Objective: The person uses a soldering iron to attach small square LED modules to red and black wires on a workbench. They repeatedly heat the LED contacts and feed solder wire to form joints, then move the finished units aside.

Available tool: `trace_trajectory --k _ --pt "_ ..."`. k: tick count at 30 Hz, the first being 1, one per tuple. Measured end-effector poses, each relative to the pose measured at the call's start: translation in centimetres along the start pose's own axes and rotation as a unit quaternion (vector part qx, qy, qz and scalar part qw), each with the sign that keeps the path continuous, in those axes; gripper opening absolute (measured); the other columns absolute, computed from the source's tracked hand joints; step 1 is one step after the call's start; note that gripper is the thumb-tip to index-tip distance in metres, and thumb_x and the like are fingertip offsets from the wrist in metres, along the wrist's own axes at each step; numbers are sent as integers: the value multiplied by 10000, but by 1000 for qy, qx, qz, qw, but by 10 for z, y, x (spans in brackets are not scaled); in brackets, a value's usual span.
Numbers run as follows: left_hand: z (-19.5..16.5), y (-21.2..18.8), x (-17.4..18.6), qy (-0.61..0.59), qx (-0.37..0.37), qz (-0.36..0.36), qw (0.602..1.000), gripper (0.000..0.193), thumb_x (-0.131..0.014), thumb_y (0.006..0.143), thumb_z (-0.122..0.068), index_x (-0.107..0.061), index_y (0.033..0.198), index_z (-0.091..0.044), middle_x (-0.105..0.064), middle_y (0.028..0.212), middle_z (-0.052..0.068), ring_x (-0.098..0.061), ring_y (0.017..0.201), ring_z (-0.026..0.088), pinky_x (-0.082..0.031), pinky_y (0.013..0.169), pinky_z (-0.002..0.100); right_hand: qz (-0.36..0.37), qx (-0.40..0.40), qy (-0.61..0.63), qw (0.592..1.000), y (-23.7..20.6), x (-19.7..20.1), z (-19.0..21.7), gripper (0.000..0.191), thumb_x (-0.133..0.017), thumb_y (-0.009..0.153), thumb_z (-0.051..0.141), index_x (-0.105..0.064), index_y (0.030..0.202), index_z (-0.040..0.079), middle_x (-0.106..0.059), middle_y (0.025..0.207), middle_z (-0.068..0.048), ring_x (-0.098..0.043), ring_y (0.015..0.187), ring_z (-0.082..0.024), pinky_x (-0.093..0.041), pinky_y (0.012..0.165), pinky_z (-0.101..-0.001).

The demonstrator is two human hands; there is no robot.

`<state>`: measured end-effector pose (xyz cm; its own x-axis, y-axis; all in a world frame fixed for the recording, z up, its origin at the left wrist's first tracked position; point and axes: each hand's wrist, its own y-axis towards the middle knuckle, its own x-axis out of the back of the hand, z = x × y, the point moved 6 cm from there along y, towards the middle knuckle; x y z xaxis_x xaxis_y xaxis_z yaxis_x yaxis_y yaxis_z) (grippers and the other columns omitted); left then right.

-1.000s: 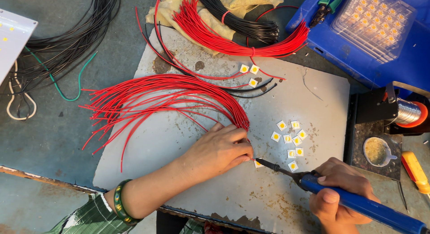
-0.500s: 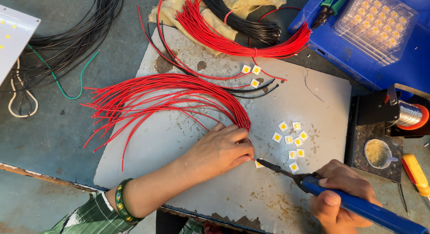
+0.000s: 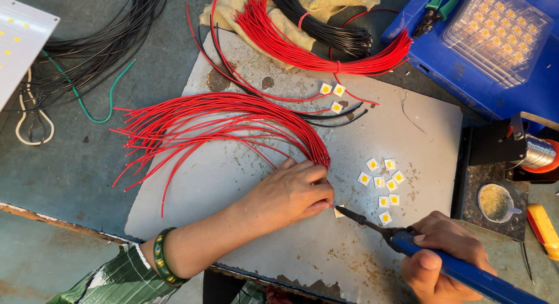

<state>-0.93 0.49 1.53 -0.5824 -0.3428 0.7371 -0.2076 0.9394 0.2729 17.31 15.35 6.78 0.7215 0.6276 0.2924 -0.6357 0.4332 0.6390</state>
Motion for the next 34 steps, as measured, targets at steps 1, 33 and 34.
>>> trace_trajectory --k 1,33,34 --pt "0 0 0 1 1 0 1000 120 -748 863 -223 -675 936 -160 -549 976 20 -595 1010 209 -448 873 431 -3 -4 -3 1000 -1 0 0 409 -665 1036 387 -497 1013 14 -566 750 -71 -589 528 -134 -479 530 -269" --pt "29 -19 -45 21 6 4 1000 155 -751 850 -262 -670 951 -177 -548 977 20 -597 1017 217 -462 864 435 8 -81 -31 996 -4 5 -4 421 -655 980 405 -445 1062 49 -550 674 -78 -528 488 -95 -390 494 -239" --pt "31 -40 -53 22 6 4 1000 155 -751 850 -262 -670 951 -177 -548 977 20 -597 1017 217 -462 864 435 12 -73 -29 997 -3 4 -4 415 -656 985 400 -447 1063 50 -551 676 -79 -526 488 -94 -388 492 -239"
